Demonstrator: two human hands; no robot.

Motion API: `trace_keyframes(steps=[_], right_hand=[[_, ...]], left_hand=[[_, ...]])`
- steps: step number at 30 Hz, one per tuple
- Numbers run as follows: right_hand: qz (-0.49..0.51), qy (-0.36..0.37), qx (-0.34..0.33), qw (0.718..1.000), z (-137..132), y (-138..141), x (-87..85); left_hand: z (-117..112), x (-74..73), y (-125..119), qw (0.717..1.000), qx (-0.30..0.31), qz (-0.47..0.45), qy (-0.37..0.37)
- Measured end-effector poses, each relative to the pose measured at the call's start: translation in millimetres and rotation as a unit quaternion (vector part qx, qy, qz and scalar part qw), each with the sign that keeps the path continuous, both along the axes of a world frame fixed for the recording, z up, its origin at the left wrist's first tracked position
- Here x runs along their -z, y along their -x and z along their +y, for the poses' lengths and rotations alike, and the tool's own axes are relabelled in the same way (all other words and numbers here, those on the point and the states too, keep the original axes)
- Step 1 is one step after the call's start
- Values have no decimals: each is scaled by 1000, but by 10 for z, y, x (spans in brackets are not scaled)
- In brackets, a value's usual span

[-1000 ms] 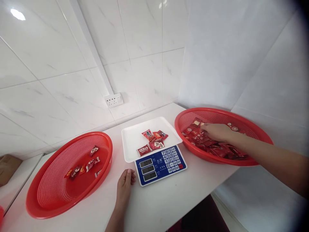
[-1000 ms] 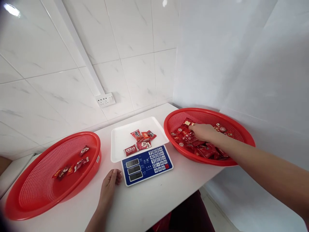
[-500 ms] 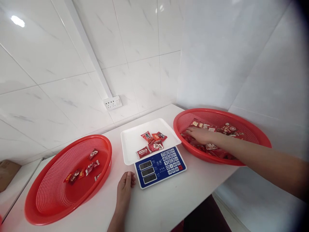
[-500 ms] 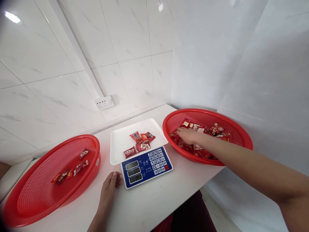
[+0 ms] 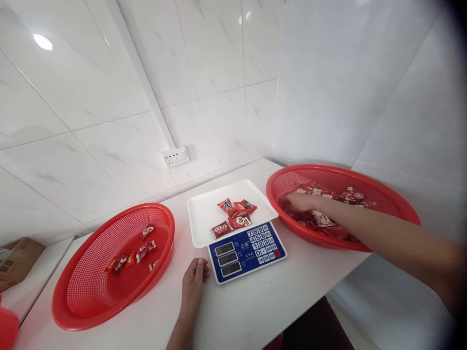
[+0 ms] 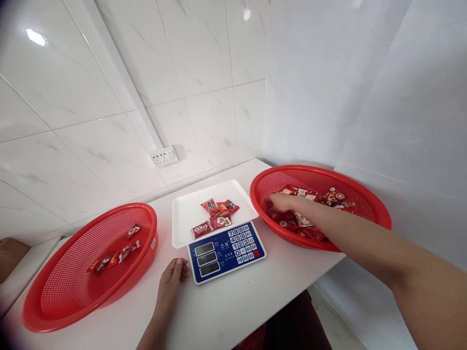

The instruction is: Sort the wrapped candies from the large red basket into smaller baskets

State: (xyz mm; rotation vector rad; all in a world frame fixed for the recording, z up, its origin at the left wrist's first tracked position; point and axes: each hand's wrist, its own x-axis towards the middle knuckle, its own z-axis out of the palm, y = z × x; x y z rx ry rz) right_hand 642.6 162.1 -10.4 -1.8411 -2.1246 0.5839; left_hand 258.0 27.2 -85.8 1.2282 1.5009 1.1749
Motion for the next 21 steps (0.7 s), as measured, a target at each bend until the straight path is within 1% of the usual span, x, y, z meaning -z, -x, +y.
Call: trace_keyframes(steps=[3, 5, 8, 11, 13, 15, 18, 21], right_hand=[[37, 51, -33, 997, -16, -111, -201], [69, 62, -31, 995, -31, -167, -325], [114, 72, -11, 991, -77, -194, -451], [140, 77, 31, 987, -135, -176, -525], [148, 77, 62, 984, -165, -155, -567], [172, 77, 78, 979, -188, -120, -610], [227, 69, 81, 968, -228, -9, -682], [232, 40, 63, 970, -284, 187, -751]], left_hand=[[7, 19, 5, 1000, 3, 1, 1], [13, 36, 9, 1000, 4, 1, 3], [19, 54, 15, 1000, 6, 0, 5], [19, 59, 17, 1000, 4, -2, 3], [20, 58, 18, 1000, 4, -4, 1], [21, 57, 18, 1000, 4, -5, 0], [17, 55, 15, 1000, 3, -6, 0], [4, 38, 4, 1000, 2, -9, 2]])
